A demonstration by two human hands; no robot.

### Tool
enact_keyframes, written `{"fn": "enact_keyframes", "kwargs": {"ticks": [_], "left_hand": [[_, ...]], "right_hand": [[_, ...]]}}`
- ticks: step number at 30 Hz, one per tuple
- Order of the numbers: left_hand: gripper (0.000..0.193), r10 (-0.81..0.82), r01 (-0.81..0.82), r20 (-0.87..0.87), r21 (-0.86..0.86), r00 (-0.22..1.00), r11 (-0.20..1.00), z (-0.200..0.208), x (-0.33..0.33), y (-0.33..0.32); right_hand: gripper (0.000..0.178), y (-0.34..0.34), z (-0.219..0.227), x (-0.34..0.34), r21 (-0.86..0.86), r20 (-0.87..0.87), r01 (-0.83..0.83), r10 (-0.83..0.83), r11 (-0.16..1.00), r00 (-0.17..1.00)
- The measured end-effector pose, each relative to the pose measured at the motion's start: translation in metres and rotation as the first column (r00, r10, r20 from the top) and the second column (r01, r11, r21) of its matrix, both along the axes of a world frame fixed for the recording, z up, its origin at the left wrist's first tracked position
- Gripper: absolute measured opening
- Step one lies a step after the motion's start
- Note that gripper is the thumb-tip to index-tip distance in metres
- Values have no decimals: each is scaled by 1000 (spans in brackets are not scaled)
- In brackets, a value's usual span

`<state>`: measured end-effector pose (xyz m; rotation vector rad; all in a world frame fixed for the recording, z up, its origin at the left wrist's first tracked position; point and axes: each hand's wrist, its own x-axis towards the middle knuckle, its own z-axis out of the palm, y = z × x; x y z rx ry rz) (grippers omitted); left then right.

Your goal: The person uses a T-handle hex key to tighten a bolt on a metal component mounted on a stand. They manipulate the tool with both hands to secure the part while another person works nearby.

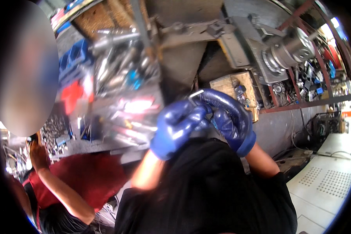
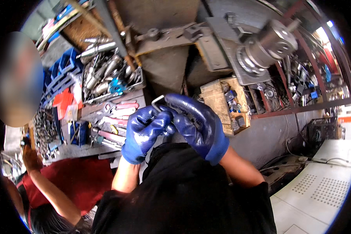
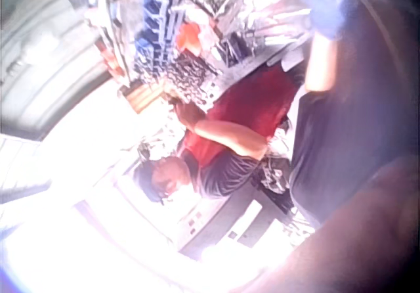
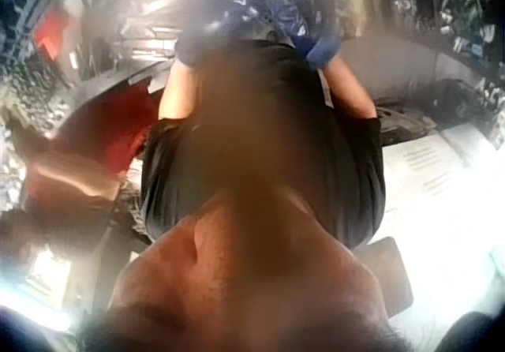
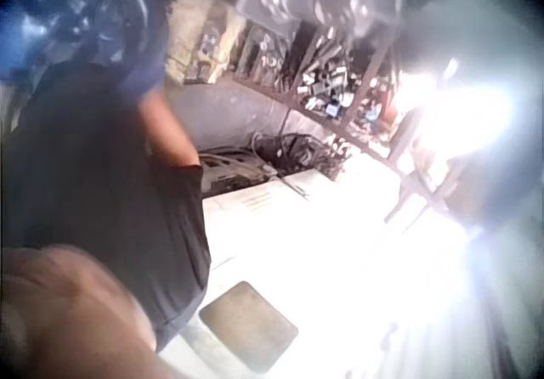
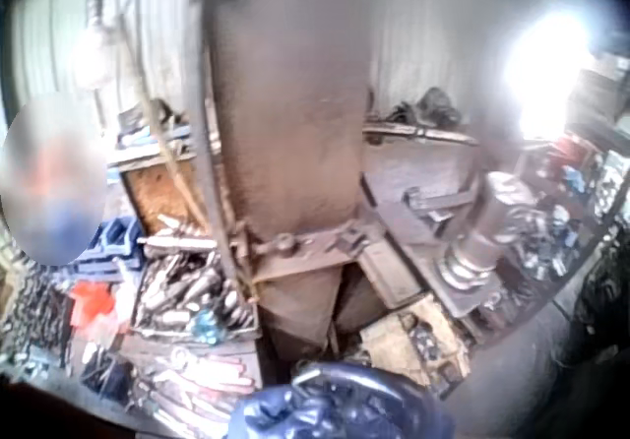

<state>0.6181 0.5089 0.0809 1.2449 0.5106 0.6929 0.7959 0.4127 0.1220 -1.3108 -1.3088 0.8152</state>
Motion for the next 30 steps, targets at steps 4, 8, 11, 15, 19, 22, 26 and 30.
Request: {"fn": "enact_keyframes", "kwargs": {"ticks": [4,8,11,15,19,22,26,30], "left_hand": [[27,-101,118,83,-235,991,965,21,40,-4],[29,-127,125,-52,-38,990,991,33,83,-10],[31,-142,136,47,107,989,985,63,114,-7],[25,-138,127,-1,407,990,904,99,141,1],[22,-125,90,62,400,990,912,117,159,-2],[22,-139,98,116,306,983,947,119,170,-6],[21,-92,53,108,317,990,947,121,185,-7],[21,-10,14,-14,326,1000,945,123,166,-9]], "right_hand": [[36,-40,-8,33,-7,172,72,-70,997,983],[22,-65,-3,57,-117,41,184,-181,976,983],[20,-71,-3,73,-47,19,311,-310,949,951],[21,-79,19,98,-26,-1,361,-361,932,932],[26,-78,37,119,101,208,463,-474,880,856],[26,-77,38,134,172,181,478,-505,861,844],[28,-68,32,153,267,132,460,-505,847,853],[30,-60,24,149,287,253,387,-459,876,851]]}}
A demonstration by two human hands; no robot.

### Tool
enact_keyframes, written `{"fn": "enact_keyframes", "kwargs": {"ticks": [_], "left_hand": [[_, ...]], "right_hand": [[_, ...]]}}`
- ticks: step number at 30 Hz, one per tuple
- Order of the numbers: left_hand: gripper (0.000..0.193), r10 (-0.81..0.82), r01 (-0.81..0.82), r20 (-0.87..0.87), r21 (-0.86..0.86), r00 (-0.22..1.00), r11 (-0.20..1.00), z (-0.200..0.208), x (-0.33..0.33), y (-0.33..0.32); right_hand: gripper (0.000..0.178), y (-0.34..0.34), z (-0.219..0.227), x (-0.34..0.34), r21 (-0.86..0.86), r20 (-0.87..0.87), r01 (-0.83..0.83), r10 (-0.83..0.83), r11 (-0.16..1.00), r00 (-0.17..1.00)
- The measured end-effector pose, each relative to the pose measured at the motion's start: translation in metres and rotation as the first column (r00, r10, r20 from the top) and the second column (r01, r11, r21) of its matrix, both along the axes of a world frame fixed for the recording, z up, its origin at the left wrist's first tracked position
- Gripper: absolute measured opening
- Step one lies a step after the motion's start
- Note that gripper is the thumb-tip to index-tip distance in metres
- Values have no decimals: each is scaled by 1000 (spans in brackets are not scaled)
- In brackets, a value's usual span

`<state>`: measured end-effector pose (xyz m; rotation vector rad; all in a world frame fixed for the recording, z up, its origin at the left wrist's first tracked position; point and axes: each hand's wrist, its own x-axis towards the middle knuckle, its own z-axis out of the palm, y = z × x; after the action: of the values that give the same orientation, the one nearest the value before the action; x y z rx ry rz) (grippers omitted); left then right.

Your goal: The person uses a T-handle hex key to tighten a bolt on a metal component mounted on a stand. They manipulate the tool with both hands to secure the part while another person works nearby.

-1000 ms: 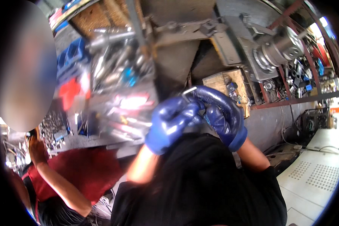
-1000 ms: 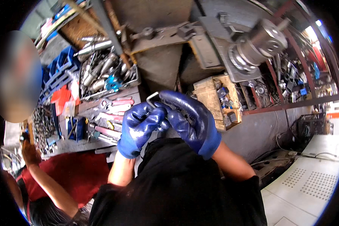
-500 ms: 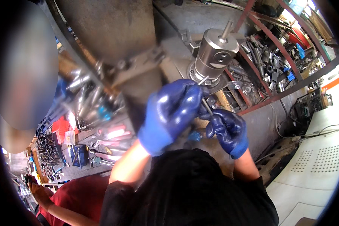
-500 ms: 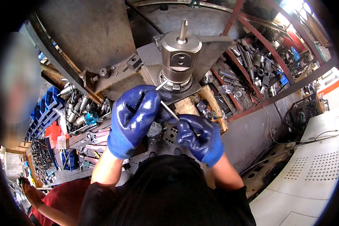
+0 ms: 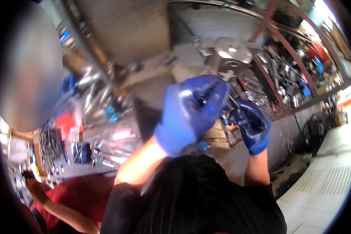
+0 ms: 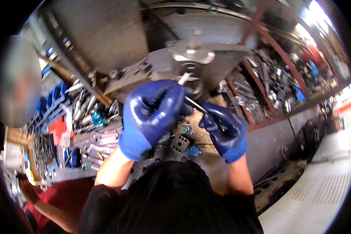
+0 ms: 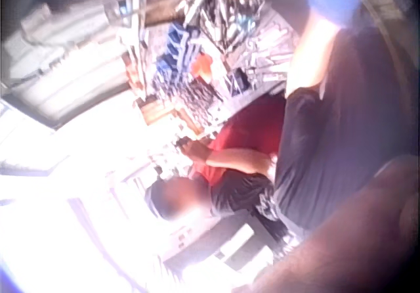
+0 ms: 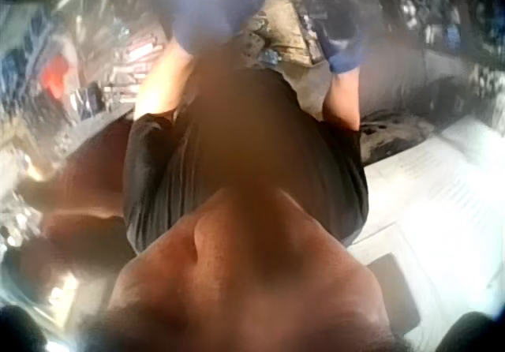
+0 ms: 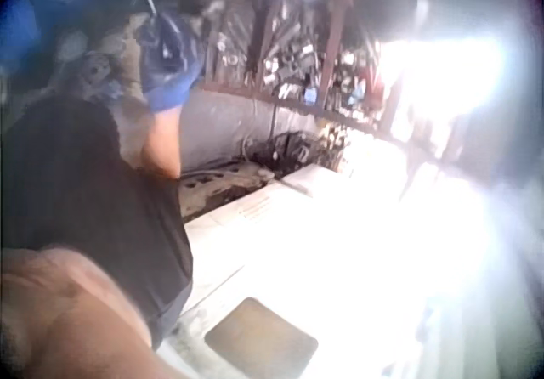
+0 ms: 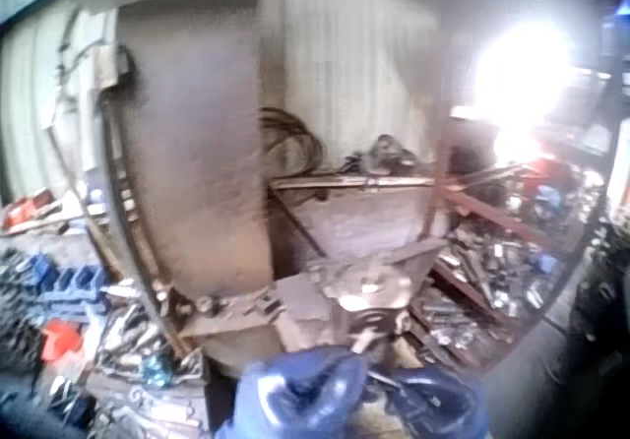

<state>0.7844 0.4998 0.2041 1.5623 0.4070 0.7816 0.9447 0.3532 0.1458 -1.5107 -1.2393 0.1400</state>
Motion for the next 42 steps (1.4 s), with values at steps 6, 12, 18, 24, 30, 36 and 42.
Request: {"fn": "enact_keyframes", "kwargs": {"ticks": [6,12,18,24,30,36,42], "left_hand": [[17,174,-149,-9,469,985,871,-87,-50,-15],[23,444,-431,-194,108,875,896,-171,-167,-31],[67,682,-860,-705,456,-192,229,-294,-358,-23],[92,487,-839,-780,520,-393,157,-320,-387,31],[75,499,-798,-769,560,-400,224,-337,-391,33],[82,486,-877,-789,473,-376,89,-363,-403,15],[72,426,-868,-832,462,-354,182,-357,-414,11]], "right_hand": [[27,-1,-57,-25,-271,84,-214,245,938,966],[20,45,-90,-61,-394,114,-449,527,802,842],[12,68,-92,-83,-493,21,-429,503,757,864],[13,84,-88,-114,-433,-48,-561,604,705,796],[13,82,-85,-126,-432,26,-521,588,736,809],[17,72,-92,-117,-445,-7,-440,489,780,873],[19,72,-83,-119,-437,-191,-464,425,771,885]]}}
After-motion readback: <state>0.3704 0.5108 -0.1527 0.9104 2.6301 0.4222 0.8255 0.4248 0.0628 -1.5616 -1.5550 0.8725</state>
